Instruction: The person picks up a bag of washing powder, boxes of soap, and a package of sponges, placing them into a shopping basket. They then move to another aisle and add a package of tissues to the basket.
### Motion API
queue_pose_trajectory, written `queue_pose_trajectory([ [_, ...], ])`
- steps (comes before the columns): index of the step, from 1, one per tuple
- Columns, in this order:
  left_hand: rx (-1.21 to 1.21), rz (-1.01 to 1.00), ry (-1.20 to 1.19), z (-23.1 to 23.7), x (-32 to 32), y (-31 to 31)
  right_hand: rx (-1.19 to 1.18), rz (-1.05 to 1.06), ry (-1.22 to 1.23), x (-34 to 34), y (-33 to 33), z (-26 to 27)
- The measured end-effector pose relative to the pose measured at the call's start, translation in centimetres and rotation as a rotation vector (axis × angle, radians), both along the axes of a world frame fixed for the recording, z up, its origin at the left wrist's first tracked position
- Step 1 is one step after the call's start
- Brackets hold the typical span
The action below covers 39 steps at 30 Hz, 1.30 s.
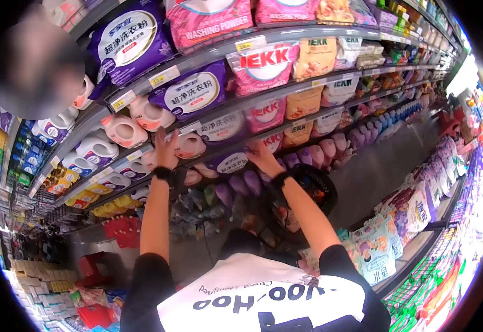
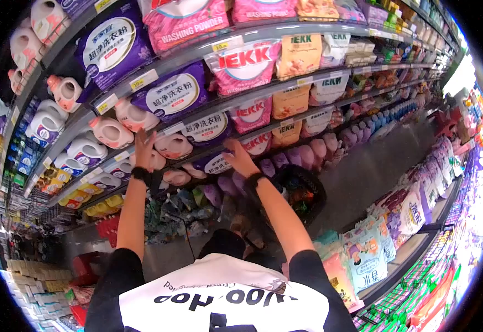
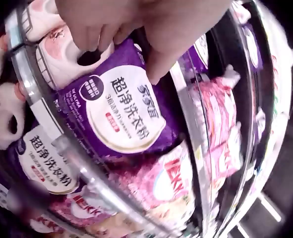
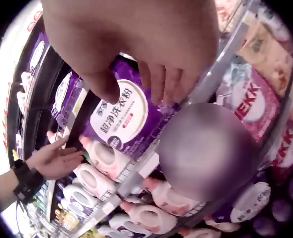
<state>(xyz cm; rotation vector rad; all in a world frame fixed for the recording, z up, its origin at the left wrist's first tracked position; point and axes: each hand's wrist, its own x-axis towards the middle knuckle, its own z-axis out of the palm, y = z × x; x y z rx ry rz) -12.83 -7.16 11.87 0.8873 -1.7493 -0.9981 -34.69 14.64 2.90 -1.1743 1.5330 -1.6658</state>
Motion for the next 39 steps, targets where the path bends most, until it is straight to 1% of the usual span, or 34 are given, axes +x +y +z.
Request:
queue_pose_trajectory([
  [1,0.08,0.047,0.064,1.2,-0.9,-1.6,-0.002,0.003,-0.064,0.2,-1.6,4.5],
  [2,0.127,0.056,0.099,2.1,-1.3,-2.9,0.084,-0.001,0.029,-1.4,-5.3,4.3],
  [3,0.171,0.063,0.136,2.8,-1.9,-4.4,-0.042,-0.104,0.28,-1.7,-7.3,6.6],
  [4,0.083,0.004,0.09,1.1,-1.9,-8.2,-0.133,-0.098,0.228,-2.6,-10.3,7.5],
  [5,0.194,0.113,0.169,4.0,-3.1,-7.0,-0.146,-0.169,0.236,-2.8,-12.2,9.9],
  [7,0.116,-0.063,0.142,5.7,-3.5,-8.5,-0.135,-0.144,0.06,-3.5,-15.7,13.3],
  [8,0.235,-0.095,0.331,5.6,-4.2,-9.3,-0.123,-0.234,0.015,-3.9,-18.1,13.4],
  [9,0.231,-0.087,0.337,5.7,-4.5,-9.8,-0.11,-0.322,-0.029,-4.3,-20.2,13.5],
  [11,0.386,-0.107,0.431,5.5,-4.4,-10.1,-0.087,-0.327,-0.073,-5.6,-22.3,12.6],
  [13,0.366,-0.093,0.389,4.7,-4.2,-10.4,-0.082,-0.384,0.07,-6.4,-22.6,11.8],
  [15,0.208,-0.109,0.062,4.6,-3.3,-8.5,-0.085,-0.386,0.13,-6.6,-20.1,10.8],
  [16,0.167,-0.003,0.01,2.9,-3.0,-7.5,-0.091,-0.383,0.084,-5.8,-18.6,10.0],
  [17,0.073,-0.039,0.038,1.3,-2.5,-6.1,-0.101,-0.381,0.04,-4.8,-16.6,9.3],
  [18,-0.148,0.085,-0.329,-1.4,-1.2,-5.3,-0.037,-0.36,0.059,-4.2,-14.7,7.9],
  [19,0.11,0.027,-0.299,-1.9,-0.4,-3.1,0.026,-0.345,0.076,-3.6,-12.7,5.7],
  [20,-0.111,0.042,-0.288,-4.7,0.7,-1.1,0.062,-0.336,0.025,-3.3,-10.8,2.6],
  [21,0.008,0.003,-0.106,-8.3,2.0,0.0,0.097,-0.329,-0.03,-2.6,-8.9,0.0],
  [22,0.125,0.094,-0.402,-6.9,2.7,2.9,0.006,-0.321,-0.138,-1.5,-7.0,-1.1],
  [23,0.15,0.018,-0.313,-9.1,3.8,3.8,-0.084,-0.311,-0.248,-0.3,-5.3,-2.0],
  [24,0.157,-0.025,-0.364,-6.3,3.6,6.5,0.026,-0.334,-0.17,0.5,-3.0,-2.0],
  [25,0.182,-0.061,-0.328,-6.3,4.2,8.6,0.135,-0.353,-0.089,1.0,-0.7,-1.7],
  [26,0.263,-0.039,-0.323,-8.3,5.0,10.3,0.229,-0.356,-0.032,1.2,1.6,-2.7],
  [27,0.381,-0.068,-0.285,-7.1,5.3,12.4,0.325,-0.358,0.021,1.8,3.6,-3.7],
  [28,0.425,-0.124,-0.223,-9.3,5.9,13.3,0.29,-0.366,-0.004,3.0,5.2,-2.4],
  [29,0.468,-0.181,-0.163,-11.9,6.3,13.9,0.329,-0.414,-0.059,3.9,7.0,-4.3],
  [30,0.41,-0.187,-0.368,-13.0,6.2,15.1,0.366,-0.464,-0.114,4.7,9.3,-7.4],
  [31,0.345,-0.192,-0.568,-13.8,5.6,16.5,0.418,-0.472,-0.13,5.4,12.2,-12.8],
  [32,0.404,-0.293,-0.682,-14.3,5.2,17.9,0.743,-0.421,-0.111,5.7,15.0,-12.6],
  [33,0.467,-0.398,-0.799,-14.8,4.8,19.6,0.581,-0.561,0.043,7.2,18.3,-16.0],
  [34,0.476,-0.423,-0.819,-16.0,4.7,21.3,0.542,-0.615,-0.024,8.4,21.4,-16.9],
  [35,0.492,-0.499,-0.813,-17.8,4.8,23.1,0.61,-0.624,-0.39,9.6,24.5,-17.2],
  [36,0.509,-0.576,-0.809,-19.0,4.9,24.8,0.671,-0.693,-0.451,10.5,27.3,-17.2],
  [37,0.345,-0.612,-0.777,-19.0,4.4,26.0,0.73,-0.761,-0.512,11.6,29.7,-17.2],
  [39,0.371,-0.68,-0.732,-20.4,3.9,27.5,0.735,-0.805,-0.484,13.0,32.6,-17.6],
])
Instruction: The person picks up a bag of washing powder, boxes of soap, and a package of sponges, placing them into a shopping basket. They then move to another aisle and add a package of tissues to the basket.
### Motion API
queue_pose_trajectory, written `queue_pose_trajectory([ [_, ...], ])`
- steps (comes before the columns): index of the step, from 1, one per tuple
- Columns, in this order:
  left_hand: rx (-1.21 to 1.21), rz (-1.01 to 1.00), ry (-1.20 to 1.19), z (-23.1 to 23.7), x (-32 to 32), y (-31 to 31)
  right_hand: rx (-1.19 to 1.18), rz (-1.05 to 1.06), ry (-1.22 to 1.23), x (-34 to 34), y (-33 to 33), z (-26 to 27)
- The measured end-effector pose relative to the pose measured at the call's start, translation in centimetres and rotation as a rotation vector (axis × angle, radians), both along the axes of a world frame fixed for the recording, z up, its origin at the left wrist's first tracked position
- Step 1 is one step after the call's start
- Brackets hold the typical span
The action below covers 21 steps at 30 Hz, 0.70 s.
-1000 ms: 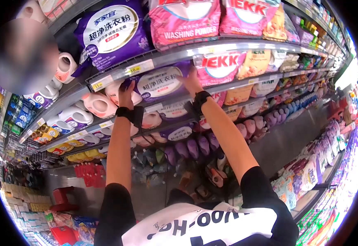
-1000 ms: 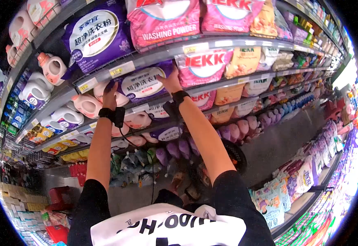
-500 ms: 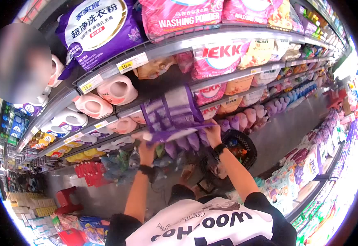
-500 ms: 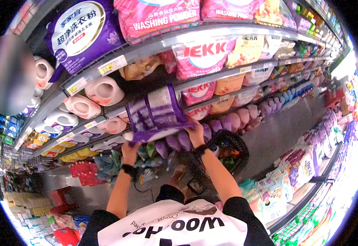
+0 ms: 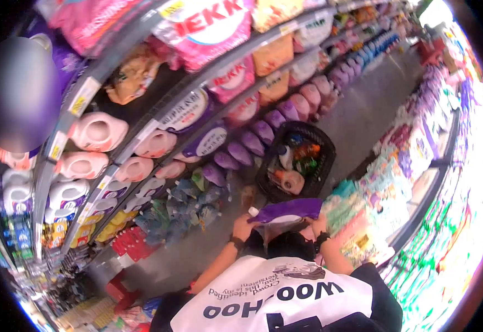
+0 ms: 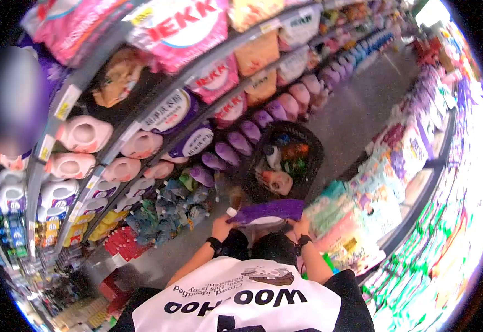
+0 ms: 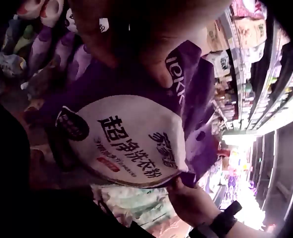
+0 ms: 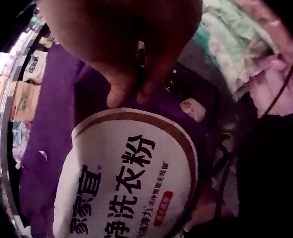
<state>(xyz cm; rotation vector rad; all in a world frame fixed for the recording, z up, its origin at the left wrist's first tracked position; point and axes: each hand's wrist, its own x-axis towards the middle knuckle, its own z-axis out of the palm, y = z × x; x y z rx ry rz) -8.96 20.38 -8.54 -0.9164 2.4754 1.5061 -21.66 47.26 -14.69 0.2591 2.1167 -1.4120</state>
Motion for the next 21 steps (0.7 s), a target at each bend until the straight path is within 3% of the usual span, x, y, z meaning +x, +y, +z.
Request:
queue_pose_trajectory([
  [2,-0.053,-0.11,-0.137,1.6,-1.7,0.3,-0.006,-0.07,0.06,0.2,1.0,0.0],
  [4,0.013,-0.091,-0.078,-1.6,-2.2,0.3,0.067,-0.164,0.06,-0.4,0.3,0.8],
  [5,0.036,-0.08,-0.075,-1.9,-3.4,0.2,0.066,-0.228,0.2,-0.6,0.4,-0.7],
  [8,-0.011,-0.128,-0.054,0.0,-8.0,-0.2,0.02,-0.333,0.14,-3.4,-0.1,-1.0],
  [12,-0.113,-0.191,-0.032,1.5,-12.2,-0.7,-0.109,-0.301,0.155,-6.9,-0.9,-0.9],
  [16,-0.039,-0.107,-0.164,-1.8,-11.8,-1.4,-0.136,-0.359,0.031,-8.7,-0.1,-7.5],
  [18,0.022,-0.102,-0.222,-1.8,-10.8,-2.6,0.05,-0.269,0.03,-9.3,-0.3,-7.6],
  [21,0.078,-0.088,-0.257,-1.7,-8.8,-4.4,-0.03,-0.306,-0.11,-9.9,-1.6,-5.4],
])
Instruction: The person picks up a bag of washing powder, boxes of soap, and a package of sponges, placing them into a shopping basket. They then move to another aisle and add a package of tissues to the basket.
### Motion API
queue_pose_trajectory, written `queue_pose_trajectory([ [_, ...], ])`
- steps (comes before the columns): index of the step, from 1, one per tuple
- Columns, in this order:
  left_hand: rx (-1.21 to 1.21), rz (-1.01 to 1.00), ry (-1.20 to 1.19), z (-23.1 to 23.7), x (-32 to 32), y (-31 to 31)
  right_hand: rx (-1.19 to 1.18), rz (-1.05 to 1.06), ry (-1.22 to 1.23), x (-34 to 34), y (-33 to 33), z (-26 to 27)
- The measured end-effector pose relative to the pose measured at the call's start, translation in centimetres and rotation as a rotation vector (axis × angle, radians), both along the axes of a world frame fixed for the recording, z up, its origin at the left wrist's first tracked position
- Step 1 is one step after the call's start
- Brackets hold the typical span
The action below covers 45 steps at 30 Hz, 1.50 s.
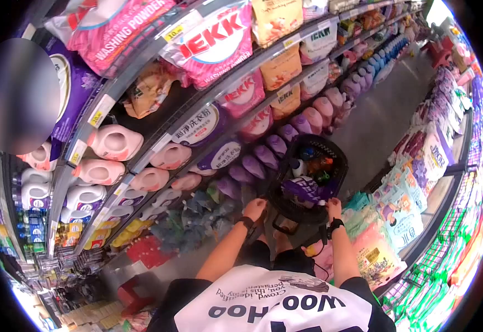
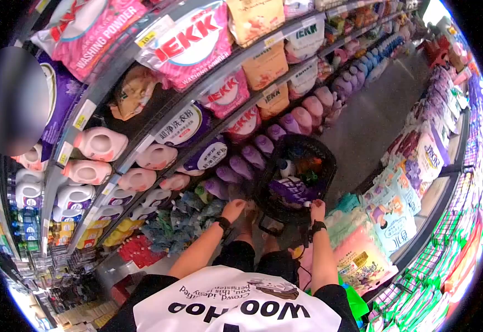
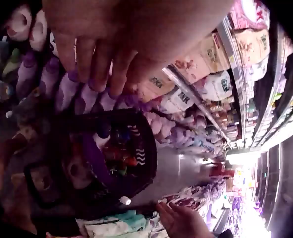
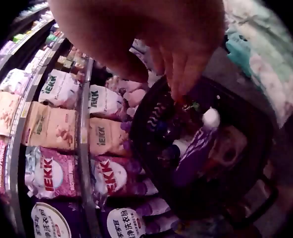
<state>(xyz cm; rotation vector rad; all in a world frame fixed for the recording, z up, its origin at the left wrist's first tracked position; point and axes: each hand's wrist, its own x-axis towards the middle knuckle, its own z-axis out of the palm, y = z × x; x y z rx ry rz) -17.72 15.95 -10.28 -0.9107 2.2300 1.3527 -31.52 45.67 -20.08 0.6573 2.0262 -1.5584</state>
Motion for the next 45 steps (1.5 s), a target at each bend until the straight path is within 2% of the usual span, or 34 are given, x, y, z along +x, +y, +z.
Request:
queue_pose_trajectory([
  [3,-0.019,0.029,-0.028,0.4,1.8,-2.7,0.012,0.107,0.123,0.0,-0.4,-1.2],
  [5,0.027,0.173,-0.133,0.2,3.1,-4.8,-0.122,0.123,-0.003,-0.2,-1.5,-0.5],
  [8,-0.004,0.318,-0.123,4.0,3.9,-7.0,-0.092,0.174,-0.063,-0.2,-3.5,1.4],
  [11,-0.011,0.381,-0.018,3.1,5.5,-10.4,-0.089,0.229,-0.111,-0.1,-5.7,3.2],
  [15,-0.093,0.442,-0.032,4.2,5.3,-13.5,-0.128,0.287,-0.143,-0.2,-7.7,3.9],
  [17,-0.207,0.547,0.277,5.9,4.7,-14.5,-0.188,0.319,-0.136,-0.3,-8.6,3.6],
  [18,-0.135,0.614,0.336,6.6,4.1,-15.4,-0.196,0.298,-0.147,-0.4,-9.0,3.3],
  [19,-0.257,0.598,0.324,5.6,3.8,-17.1,-0.195,0.302,-0.137,-0.6,-9.5,3.8],
  [22,-0.19,0.548,0.44,5.6,2.5,-22.1,-0.15,0.407,-0.135,-1.0,-10.6,5.6],
  [24,-0.311,0.563,0.692,7.2,1.2,-24.3,-0.172,0.39,-0.155,-1.0,-11.2,6.6],
  [25,-0.538,0.368,0.694,9.6,0.7,-25.1,-0.193,0.371,-0.176,-1.2,-11.6,7.4],
  [27,-0.282,0.615,0.701,11.3,-1.3,-27.3,-0.152,0.4,-0.169,-1.3,-12.0,8.6],
  [29,-0.565,0.54,0.69,13.3,-2.4,-28.9,-0.134,0.399,-0.168,-1.3,-12.3,9.0],
  [30,-0.578,0.498,0.735,11.8,-2.8,-31.7,-0.133,0.395,-0.165,-1.3,-12.4,9.0],
  [31,-0.574,0.492,0.738,12.8,-3.4,-32.2,-0.129,0.392,-0.145,-1.1,-12.4,8.9],
  [33,-0.497,0.67,0.726,14.8,-4.8,-33.4,-0.126,0.375,-0.119,-0.9,-12.3,8.5],
  [35,-0.621,0.625,0.814,11.7,-5.5,-38.3,-0.146,0.334,-0.127,-0.7,-12.1,7.5],
  [36,-1.287,0.218,0.285,8.0,-5.2,-43.1,-0.14,0.322,-0.126,-0.7,-11.9,7.1],
  [37,-0.881,0.749,0.451,10.3,-6.4,-42.0,-0.174,0.281,-0.14,-0.5,-11.6,6.4],
  [38,-0.872,0.743,0.45,10.6,-7.4,-42.6,-0.208,0.242,-0.152,-0.4,-11.4,5.6],
  [39,-0.8,0.766,0.351,10.2,-7.7,-44.6,-0.203,0.235,-0.155,-0.2,-10.6,3.5],
  [41,-0.651,0.789,0.151,7.8,-7.8,-50.1,0.05,0.427,-0.013,0.3,-8.9,-1.1],
  [42,-1.021,0.654,0.452,4.6,-6.6,-53.2,0.056,0.415,-0.019,0.7,-9.2,0.3],
  [43,-1.01,0.64,0.455,3.9,-5.5,-55.4,-0.037,0.336,-0.078,1.2,-9.8,2.9],
  [44,-0.98,0.401,0.252,3.3,-5.0,-57.0,-0.129,0.248,-0.134,1.6,-10.2,4.7],
  [45,-0.942,0.155,0.06,2.6,-5.3,-58.0,-0.123,0.22,-0.133,2.0,-10.0,4.6],
])
